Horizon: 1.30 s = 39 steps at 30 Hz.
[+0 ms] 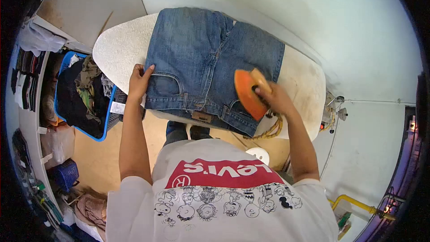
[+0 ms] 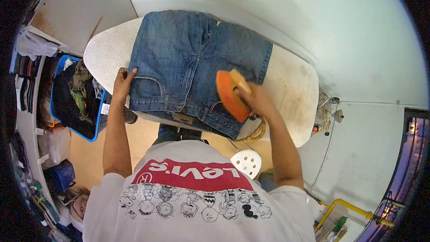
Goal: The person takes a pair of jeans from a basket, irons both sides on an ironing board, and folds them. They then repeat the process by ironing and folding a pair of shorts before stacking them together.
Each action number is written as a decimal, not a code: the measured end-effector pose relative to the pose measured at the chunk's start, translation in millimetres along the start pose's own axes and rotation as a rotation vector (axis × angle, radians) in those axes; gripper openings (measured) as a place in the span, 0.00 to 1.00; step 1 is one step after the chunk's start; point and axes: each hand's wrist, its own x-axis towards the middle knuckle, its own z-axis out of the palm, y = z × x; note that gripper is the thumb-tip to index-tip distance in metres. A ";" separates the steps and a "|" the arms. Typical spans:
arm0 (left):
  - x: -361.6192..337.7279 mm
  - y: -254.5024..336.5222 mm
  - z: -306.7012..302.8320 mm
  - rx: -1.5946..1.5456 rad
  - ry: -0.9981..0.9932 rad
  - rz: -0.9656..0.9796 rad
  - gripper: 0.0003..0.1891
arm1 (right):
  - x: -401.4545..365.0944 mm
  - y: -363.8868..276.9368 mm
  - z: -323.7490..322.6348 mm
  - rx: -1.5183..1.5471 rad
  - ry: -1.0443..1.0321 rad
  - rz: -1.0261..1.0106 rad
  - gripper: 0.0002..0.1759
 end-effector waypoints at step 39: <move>-102.6 -50.6 -45.5 0.532 0.050 0.577 0.12 | 100.8 -239.0 90.2 -0.266 -0.468 -0.471 0.33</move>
